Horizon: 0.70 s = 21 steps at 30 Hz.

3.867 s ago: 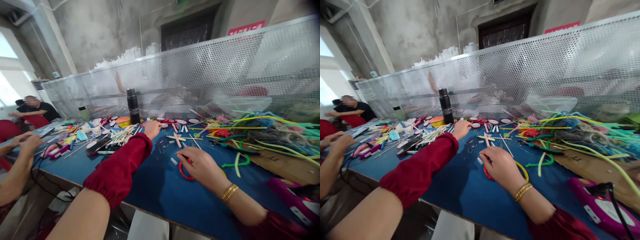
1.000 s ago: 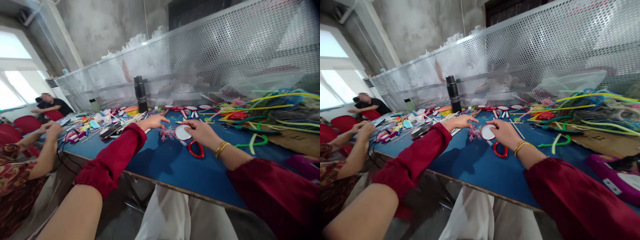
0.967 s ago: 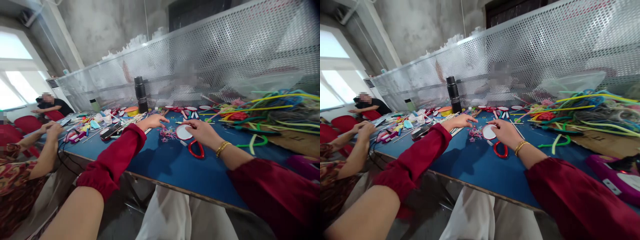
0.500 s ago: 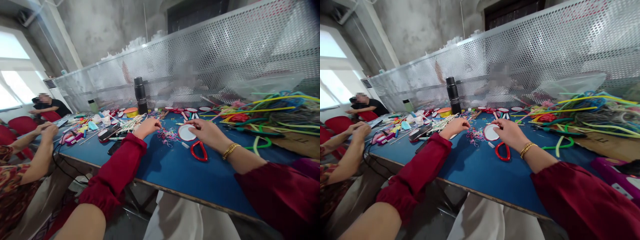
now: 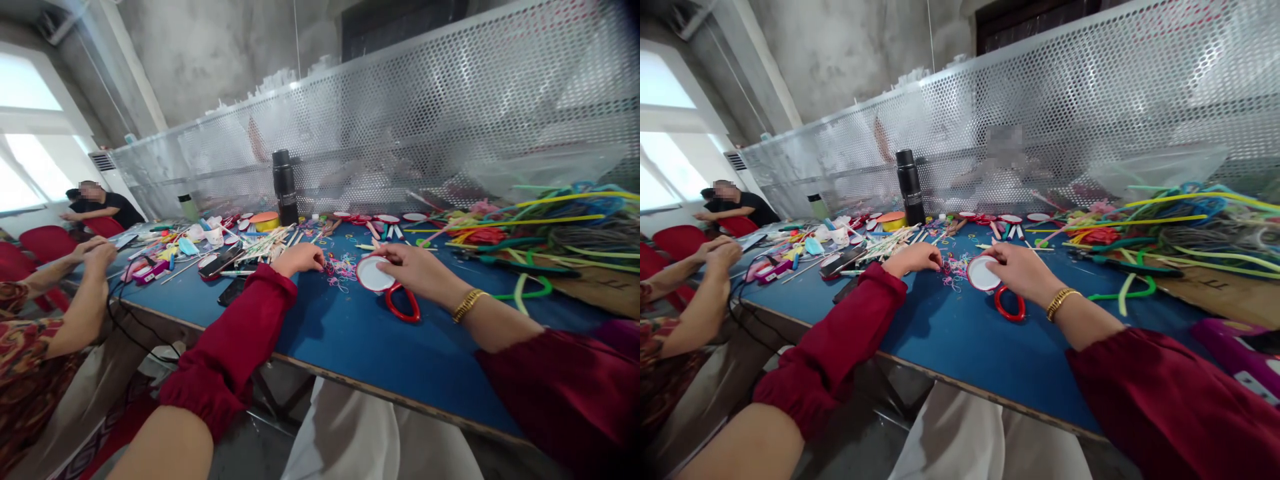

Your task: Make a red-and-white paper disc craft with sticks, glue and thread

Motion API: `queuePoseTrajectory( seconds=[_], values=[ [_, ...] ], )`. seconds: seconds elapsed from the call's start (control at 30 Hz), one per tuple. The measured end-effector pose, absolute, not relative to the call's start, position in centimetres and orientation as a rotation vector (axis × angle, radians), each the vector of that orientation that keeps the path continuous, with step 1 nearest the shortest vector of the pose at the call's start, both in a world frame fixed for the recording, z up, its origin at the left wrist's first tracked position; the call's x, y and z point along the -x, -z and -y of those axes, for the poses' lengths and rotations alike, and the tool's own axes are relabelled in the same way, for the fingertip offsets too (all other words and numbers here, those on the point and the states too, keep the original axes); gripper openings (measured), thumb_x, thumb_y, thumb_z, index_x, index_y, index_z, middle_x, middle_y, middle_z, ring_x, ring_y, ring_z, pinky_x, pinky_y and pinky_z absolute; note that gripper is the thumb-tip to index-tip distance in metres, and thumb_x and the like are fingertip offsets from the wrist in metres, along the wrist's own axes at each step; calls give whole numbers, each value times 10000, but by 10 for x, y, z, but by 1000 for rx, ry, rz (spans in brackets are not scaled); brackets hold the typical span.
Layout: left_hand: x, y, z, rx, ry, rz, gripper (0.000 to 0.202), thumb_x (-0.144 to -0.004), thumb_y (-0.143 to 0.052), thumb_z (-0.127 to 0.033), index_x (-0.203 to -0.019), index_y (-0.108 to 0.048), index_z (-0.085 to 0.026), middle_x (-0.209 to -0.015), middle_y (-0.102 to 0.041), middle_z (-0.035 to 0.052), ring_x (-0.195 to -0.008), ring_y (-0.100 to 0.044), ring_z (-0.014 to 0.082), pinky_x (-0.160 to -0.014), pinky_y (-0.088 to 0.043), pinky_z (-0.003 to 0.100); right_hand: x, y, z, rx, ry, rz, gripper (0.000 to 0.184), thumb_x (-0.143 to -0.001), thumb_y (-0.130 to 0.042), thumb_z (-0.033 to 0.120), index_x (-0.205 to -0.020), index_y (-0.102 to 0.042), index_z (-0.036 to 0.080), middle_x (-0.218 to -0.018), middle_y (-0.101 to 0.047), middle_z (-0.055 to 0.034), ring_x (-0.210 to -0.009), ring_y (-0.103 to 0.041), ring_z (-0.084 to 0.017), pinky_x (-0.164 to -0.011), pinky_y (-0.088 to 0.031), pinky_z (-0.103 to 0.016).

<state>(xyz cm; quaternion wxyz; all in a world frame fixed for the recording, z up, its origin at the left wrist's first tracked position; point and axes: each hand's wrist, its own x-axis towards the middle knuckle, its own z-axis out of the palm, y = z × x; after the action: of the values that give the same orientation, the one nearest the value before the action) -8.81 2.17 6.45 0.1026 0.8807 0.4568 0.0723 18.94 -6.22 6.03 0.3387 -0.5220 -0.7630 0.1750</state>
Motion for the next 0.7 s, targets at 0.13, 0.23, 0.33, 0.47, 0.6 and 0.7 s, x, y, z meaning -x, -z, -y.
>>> queuePoseTrajectory(
  seconds=[0.13,0.23,0.33,0.47,0.6,0.7],
  values=[
    [87,-59,-25,-2605,-248,-1350,109,-806,-730,-237,-890,-775,-184,-856,-744,25,-783,-634,163,-727,-436,268,-187,-58,63,1331,-491,1966,281,-797,-605,304,-1024,-724,191,-893,-774,-55,-781,-697,-209,-666,-503,-295],
    [82,-60,-22,-2550,-487,-1270,110,-825,-706,-245,-883,-751,-163,-880,-743,36,-800,-637,157,-749,-452,270,-183,-56,64,1313,-529,1947,229,-800,-622,341,-953,-706,193,-787,-749,-38,-679,-654,-179,-602,-468,-276],
    [70,-66,-12,-2356,-719,-1137,127,-813,-716,-259,-852,-725,-139,-848,-731,43,-776,-635,143,-738,-464,262,-176,-53,66,1270,-627,1918,222,-810,-634,409,-882,-685,205,-732,-723,-25,-639,-627,-170,-571,-455,-273],
    [50,-71,5,-2168,-855,-1040,155,-777,-753,-265,-820,-700,-126,-766,-687,25,-687,-583,116,-669,-442,253,-168,-48,68,1197,-777,1866,243,-796,-657,461,-838,-645,223,-732,-714,-18,-642,-628,-172,-579,-467,-280],
    [39,-74,18,-2062,-901,-1015,111,-758,-751,-192,-788,-669,-124,-755,-670,15,-681,-572,108,-681,-443,257,-166,-46,70,1191,-791,1800,262,-766,-680,474,-823,-619,226,-714,-689,-9,-645,-619,-167,-577,-459,-277],
    [37,-75,23,-1987,-932,-986,103,-758,-743,-169,-787,-656,-122,-749,-657,9,-673,-561,101,-690,-445,261,-166,-46,71,1187,-785,1775,238,-751,-687,441,-817,-605,228,-725,-681,-9,-677,-625,-171,-606,-471,-281]
  ],
)
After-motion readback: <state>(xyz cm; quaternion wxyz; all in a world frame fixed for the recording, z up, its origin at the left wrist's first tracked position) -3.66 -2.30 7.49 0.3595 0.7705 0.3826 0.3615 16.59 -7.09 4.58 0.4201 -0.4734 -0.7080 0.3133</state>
